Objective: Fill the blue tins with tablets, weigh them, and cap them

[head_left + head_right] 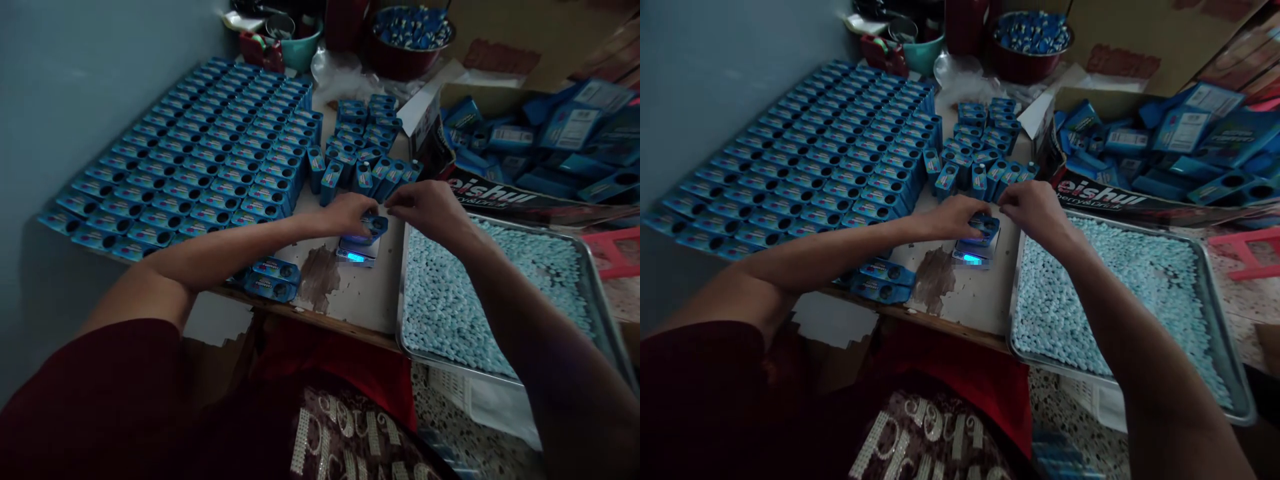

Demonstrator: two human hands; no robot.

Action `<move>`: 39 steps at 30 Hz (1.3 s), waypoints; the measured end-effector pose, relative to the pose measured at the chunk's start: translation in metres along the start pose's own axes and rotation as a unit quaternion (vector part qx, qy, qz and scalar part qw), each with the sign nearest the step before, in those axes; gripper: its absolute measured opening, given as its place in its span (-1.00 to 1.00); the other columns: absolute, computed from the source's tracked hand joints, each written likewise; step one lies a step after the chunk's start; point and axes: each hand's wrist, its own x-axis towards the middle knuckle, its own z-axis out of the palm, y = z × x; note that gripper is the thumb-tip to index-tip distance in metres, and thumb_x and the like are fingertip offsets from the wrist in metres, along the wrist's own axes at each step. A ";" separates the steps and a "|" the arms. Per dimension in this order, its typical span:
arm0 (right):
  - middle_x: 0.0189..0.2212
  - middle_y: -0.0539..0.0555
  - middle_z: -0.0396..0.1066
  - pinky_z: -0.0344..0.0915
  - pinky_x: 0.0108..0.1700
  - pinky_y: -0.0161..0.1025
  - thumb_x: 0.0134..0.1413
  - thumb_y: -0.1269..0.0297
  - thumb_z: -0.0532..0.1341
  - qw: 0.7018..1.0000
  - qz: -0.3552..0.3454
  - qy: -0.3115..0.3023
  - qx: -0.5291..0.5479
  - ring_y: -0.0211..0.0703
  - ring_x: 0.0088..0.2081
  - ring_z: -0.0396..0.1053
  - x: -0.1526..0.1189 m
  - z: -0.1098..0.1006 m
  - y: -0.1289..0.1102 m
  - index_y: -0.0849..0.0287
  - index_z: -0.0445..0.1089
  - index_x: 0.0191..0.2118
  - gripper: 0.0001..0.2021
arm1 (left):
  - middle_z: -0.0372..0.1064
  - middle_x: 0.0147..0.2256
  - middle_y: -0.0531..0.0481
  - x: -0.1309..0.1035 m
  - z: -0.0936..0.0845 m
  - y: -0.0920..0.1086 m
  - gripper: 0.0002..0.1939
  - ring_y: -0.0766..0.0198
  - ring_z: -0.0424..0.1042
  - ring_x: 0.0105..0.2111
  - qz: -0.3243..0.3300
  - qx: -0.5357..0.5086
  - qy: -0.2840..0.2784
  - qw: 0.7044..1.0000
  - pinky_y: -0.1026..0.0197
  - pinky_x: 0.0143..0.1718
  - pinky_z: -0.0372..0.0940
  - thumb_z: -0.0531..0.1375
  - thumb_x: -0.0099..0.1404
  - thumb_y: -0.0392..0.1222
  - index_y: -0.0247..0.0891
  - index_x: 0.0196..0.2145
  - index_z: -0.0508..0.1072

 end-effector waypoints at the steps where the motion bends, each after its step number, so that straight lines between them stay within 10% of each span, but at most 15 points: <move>1: -0.30 0.09 0.69 0.40 -0.12 -0.12 0.15 0.33 0.33 1.000 0.012 0.010 -0.005 0.06 -0.20 0.62 0.001 -0.002 0.003 0.13 0.75 -0.17 -0.78 | 0.64 0.12 -0.18 -0.006 -0.005 0.008 -0.45 -0.09 0.60 0.12 0.001 0.008 0.001 1.000 0.08 0.07 0.40 0.38 0.31 -0.17 -0.26 0.25 0.58; 5: -0.18 0.15 0.71 0.41 -0.09 -0.10 0.22 0.36 0.23 0.998 0.036 0.024 -0.055 0.14 -0.11 0.62 0.017 0.004 0.001 0.16 0.73 0.05 -0.61 | 0.67 0.09 -0.14 -0.048 -0.034 0.017 -0.51 -0.09 0.63 0.08 0.008 0.038 -0.040 0.998 0.09 0.00 0.41 0.34 0.31 -0.13 -0.16 0.19 0.63; 10: 0.22 0.40 0.55 0.41 -0.05 0.04 0.36 0.42 0.08 0.982 0.020 -0.017 -0.188 0.35 0.07 0.59 0.059 0.031 -0.008 0.15 0.48 0.45 -0.39 | 0.71 0.00 -0.07 -0.104 -0.050 -0.020 -0.56 -0.01 0.65 0.00 -0.041 0.062 -0.062 0.995 0.13 -0.03 0.41 0.37 0.32 -0.06 -0.10 0.14 0.67; 19: 0.17 0.27 0.56 0.29 -0.16 -0.05 0.32 0.41 0.25 0.958 -0.034 -0.082 -0.273 0.21 0.00 0.53 0.103 0.039 -0.003 0.07 0.65 0.23 -0.56 | 0.70 0.10 0.01 -0.155 -0.042 -0.055 -0.46 0.06 0.64 0.10 -0.007 0.050 -0.110 0.993 -0.11 0.45 0.22 0.26 0.34 -0.25 -0.02 0.25 0.61; 26: 0.02 0.21 0.64 0.23 -0.16 -0.09 0.43 0.16 0.31 0.966 -0.060 -0.068 -0.242 0.12 -0.05 0.53 0.074 0.029 -0.017 0.10 0.71 -0.05 -0.77 | 0.71 0.07 -0.08 -0.154 -0.041 -0.067 -0.37 -0.06 0.63 0.08 0.000 0.088 -0.140 0.986 -0.09 0.33 0.33 0.32 0.42 0.01 0.06 0.41 0.50; 34: -0.02 0.27 0.64 0.26 -0.17 -0.03 0.43 0.15 0.27 0.972 0.002 -0.070 -0.225 0.21 -0.08 0.55 -0.009 0.016 -0.050 0.13 0.72 -0.08 -0.73 | 0.08 0.57 -0.49 -0.183 0.022 -0.023 -0.28 -0.34 0.01 0.61 0.001 0.177 -0.031 0.984 -0.41 0.56 -0.05 0.08 0.67 0.22 -0.27 0.57 0.24; 39: -0.01 0.26 0.66 0.25 -0.17 -0.07 0.47 0.18 0.23 0.979 0.045 -0.050 -0.191 0.18 -0.06 0.58 -0.044 0.036 -0.058 0.10 0.72 -0.01 -0.71 | 0.06 0.58 -0.48 -0.188 0.033 -0.013 -0.32 -0.35 -0.01 0.62 -0.028 0.182 -0.019 0.983 -0.44 0.57 -0.02 0.05 0.70 0.16 -0.25 0.58 0.25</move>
